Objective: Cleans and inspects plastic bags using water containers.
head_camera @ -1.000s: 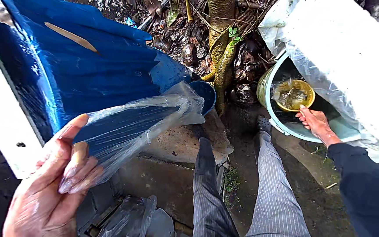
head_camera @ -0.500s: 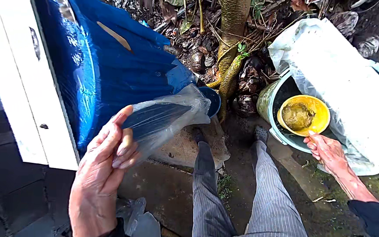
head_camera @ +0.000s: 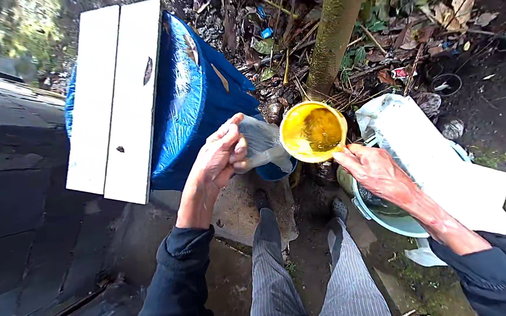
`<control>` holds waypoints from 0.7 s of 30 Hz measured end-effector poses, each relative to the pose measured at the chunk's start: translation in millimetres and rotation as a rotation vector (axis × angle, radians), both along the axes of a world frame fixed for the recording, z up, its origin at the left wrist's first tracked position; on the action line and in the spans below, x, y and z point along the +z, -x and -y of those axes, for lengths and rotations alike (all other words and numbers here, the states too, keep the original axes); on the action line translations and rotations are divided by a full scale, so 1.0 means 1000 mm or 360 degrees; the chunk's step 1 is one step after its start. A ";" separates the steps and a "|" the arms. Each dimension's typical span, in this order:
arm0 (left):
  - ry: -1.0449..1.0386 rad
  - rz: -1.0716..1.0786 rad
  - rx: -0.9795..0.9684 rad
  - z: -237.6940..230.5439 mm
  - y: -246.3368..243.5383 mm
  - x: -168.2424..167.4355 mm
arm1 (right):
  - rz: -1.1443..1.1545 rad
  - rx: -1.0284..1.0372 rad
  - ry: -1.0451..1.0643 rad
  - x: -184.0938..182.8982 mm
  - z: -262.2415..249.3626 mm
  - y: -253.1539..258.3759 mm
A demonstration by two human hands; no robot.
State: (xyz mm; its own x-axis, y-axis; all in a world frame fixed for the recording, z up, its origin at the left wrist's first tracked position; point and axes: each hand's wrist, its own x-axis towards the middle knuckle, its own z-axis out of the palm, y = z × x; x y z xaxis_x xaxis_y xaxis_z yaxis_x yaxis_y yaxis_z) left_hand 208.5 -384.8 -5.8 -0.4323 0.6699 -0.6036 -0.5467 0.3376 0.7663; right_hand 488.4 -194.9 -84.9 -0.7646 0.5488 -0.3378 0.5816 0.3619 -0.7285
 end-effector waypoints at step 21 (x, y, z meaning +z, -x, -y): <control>0.0054 0.0098 0.0244 -0.062 0.028 -0.061 | 0.0117 -0.0058 -0.0082 0.035 -0.013 0.080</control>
State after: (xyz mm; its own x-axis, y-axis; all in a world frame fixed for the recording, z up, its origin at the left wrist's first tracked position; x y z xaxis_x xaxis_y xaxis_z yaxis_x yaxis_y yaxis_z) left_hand 180.2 -322.8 -66.4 -0.4893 0.5779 -0.6531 -0.6393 0.2717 0.7194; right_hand 408.6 -182.0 -50.1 -0.7180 0.5941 -0.3626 0.6462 0.3754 -0.6645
